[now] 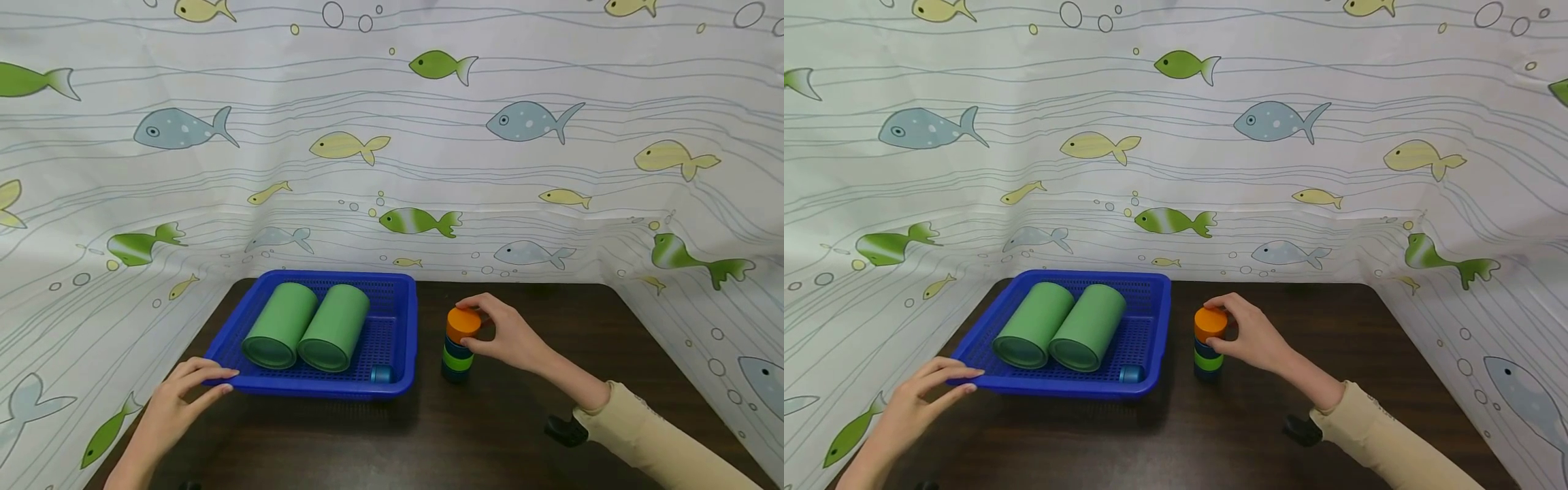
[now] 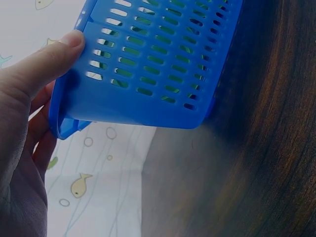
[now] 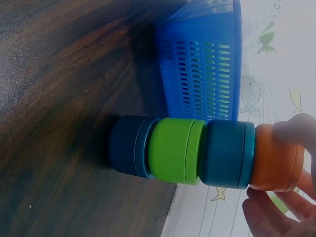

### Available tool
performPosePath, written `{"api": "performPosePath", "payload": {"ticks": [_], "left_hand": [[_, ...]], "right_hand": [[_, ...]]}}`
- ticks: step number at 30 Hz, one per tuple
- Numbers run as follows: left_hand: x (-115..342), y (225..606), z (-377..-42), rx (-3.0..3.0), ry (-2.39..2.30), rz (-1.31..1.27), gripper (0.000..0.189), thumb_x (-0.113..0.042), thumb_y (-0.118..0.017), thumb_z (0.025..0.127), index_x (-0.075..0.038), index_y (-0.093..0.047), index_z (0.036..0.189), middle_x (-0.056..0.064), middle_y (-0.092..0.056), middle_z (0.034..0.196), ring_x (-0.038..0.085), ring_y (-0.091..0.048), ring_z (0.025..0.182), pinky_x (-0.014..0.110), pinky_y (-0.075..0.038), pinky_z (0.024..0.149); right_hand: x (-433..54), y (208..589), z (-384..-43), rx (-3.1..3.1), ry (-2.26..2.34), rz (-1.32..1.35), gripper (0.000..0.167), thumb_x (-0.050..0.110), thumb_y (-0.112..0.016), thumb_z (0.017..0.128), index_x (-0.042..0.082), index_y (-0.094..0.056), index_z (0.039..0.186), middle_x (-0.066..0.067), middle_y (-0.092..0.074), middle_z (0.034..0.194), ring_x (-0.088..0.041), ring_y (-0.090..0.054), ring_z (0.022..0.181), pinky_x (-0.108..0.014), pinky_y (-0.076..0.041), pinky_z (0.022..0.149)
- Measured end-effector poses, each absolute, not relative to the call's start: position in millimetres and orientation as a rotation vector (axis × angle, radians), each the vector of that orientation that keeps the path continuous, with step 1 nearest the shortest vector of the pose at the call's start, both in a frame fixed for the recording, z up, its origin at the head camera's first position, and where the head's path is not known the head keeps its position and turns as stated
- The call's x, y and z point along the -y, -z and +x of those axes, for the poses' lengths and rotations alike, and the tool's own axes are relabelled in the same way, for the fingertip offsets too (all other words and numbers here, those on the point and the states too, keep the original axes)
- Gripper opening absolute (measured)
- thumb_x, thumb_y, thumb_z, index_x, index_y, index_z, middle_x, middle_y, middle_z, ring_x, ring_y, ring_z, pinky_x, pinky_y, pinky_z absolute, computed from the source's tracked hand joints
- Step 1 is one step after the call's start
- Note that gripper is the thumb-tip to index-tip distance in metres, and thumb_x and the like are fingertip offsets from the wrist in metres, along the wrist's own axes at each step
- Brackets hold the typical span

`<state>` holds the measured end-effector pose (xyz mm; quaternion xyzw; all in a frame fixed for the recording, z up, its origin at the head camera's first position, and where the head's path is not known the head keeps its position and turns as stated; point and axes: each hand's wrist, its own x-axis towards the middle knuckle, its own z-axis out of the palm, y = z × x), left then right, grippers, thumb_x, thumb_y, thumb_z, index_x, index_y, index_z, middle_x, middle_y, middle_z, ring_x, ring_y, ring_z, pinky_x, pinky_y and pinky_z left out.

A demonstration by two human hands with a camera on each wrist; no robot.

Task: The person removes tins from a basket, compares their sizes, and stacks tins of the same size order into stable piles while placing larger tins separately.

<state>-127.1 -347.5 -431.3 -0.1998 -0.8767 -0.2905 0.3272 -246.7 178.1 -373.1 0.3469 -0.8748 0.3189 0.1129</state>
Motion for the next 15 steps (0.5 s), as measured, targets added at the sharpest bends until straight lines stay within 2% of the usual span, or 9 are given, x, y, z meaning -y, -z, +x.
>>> {"api": "performPosePath", "payload": {"ticks": [15], "left_hand": [[347.3, 430.8, -126.7, 2.326, 0.749, -0.488, 0.040, 0.010, -0.082, 0.067, -0.015, -0.078, 0.097, -0.010, -0.062, 0.098, -0.011, -0.048, 0.101, 0.001, -0.032, 0.088]], "right_hand": [[-181.0, 370.8, -249.1, 2.599, -0.974, 1.070, 0.055, 0.015, -0.082, 0.081, 0.014, -0.056, 0.129, 0.000, -0.061, 0.124, -0.011, -0.062, 0.100, -0.023, -0.056, 0.085]]}}
